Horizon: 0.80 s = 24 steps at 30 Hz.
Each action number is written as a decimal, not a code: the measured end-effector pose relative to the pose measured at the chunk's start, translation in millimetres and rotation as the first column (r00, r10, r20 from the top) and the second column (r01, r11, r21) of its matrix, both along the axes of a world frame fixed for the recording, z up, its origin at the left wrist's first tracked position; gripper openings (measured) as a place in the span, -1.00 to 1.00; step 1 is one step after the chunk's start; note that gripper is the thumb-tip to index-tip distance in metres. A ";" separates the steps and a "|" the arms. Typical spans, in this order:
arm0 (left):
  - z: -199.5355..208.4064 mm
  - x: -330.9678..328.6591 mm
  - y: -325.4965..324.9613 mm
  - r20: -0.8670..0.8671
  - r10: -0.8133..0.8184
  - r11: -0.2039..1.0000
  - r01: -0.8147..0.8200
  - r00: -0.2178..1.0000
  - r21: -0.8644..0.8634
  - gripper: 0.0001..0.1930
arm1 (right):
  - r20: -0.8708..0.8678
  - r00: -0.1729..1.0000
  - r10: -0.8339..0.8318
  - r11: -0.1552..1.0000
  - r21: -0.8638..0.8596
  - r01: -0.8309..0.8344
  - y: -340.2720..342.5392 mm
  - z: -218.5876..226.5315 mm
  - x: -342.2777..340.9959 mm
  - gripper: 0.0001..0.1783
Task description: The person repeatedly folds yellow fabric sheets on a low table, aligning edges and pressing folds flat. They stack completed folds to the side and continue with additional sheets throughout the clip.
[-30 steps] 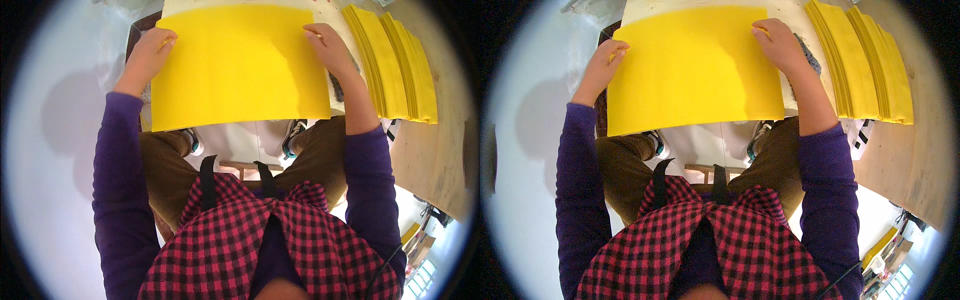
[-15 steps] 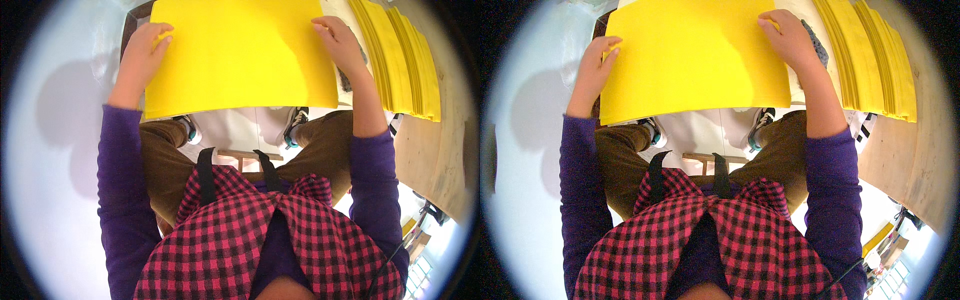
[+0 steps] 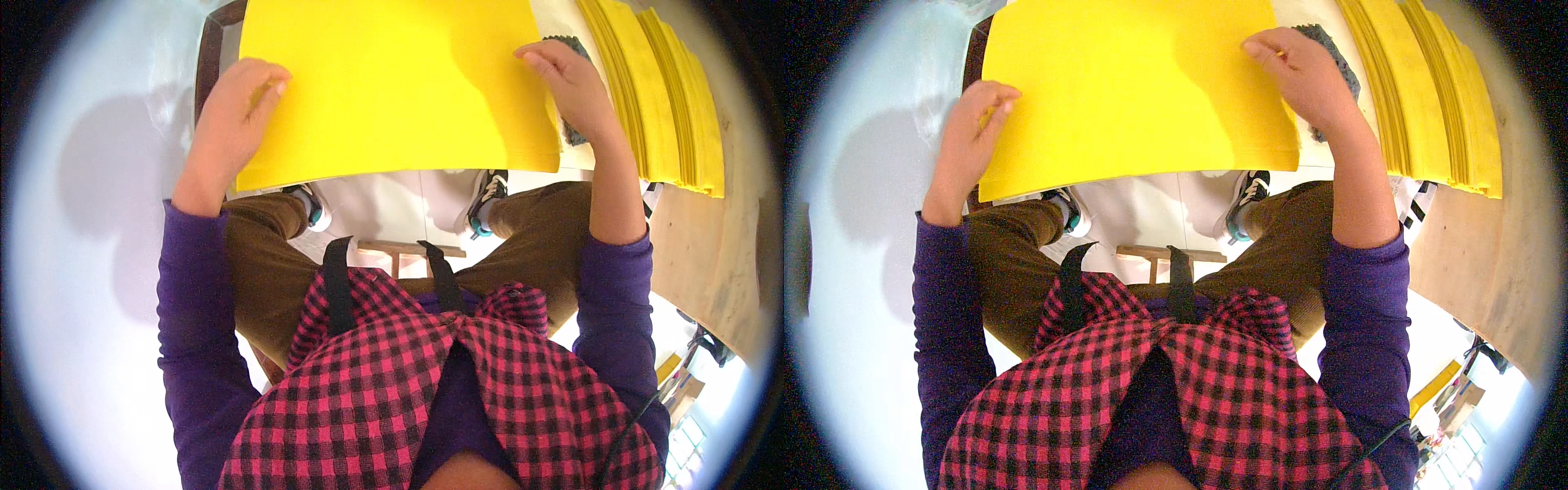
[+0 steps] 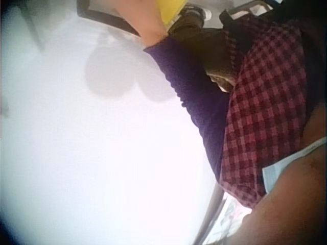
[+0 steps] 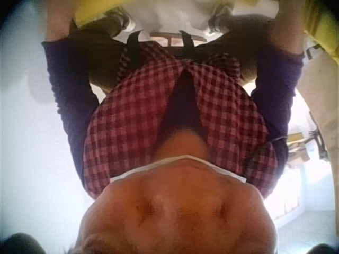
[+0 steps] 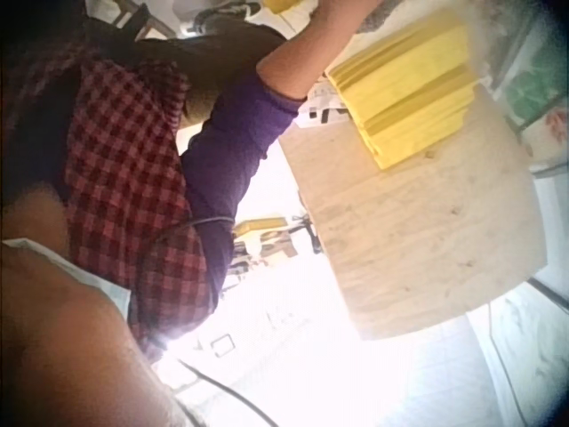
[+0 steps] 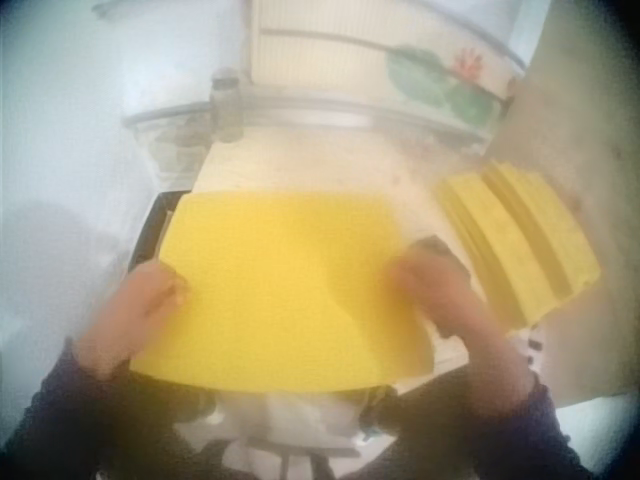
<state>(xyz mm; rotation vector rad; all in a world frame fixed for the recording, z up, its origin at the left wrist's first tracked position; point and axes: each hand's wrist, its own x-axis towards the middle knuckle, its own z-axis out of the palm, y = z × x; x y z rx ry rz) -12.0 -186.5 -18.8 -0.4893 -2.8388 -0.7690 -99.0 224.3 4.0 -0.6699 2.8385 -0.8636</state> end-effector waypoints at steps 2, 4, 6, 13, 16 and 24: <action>-5.8 2.7 2.7 -0.032 -0.001 0.999 0.000 0.999 -0.048 -0.79 | -0.127 0.990 0.063 0.992 0.114 -0.049 -6.6 -6.6 -6.2 -0.65; -12.0 -12.0 4.1 -0.151 0.009 0.995 -0.024 0.989 -0.102 -0.78 | -0.304 0.951 0.065 0.996 0.084 -0.041 -14.5 -14.3 -21.8 -0.64; -13.5 -25.5 3.4 -0.174 -0.009 0.996 -0.008 0.985 -0.094 -0.77 | -0.341 0.940 -0.007 0.998 0.054 0.027 -15.4 -17.5 -30.0 -0.64; 15.4 -24.6 9.3 -0.115 0.018 1.000 -0.018 0.993 0.000 -0.78 | -0.277 0.961 0.000 0.998 -0.066 -0.018 -14.6 -0.2 -13.6 -0.67; 26.2 -37.2 17.5 -0.054 -0.012 0.991 0.019 0.998 0.131 -0.80 | -0.237 0.971 -0.023 0.996 -0.088 0.002 -28.6 -0.8 -11.0 -0.69; 12.2 -69.5 36.6 -0.049 -0.064 0.997 0.062 0.997 -0.048 -0.78 | -0.230 0.970 -0.078 0.997 -0.027 0.074 -28.4 -13.9 -32.2 -0.63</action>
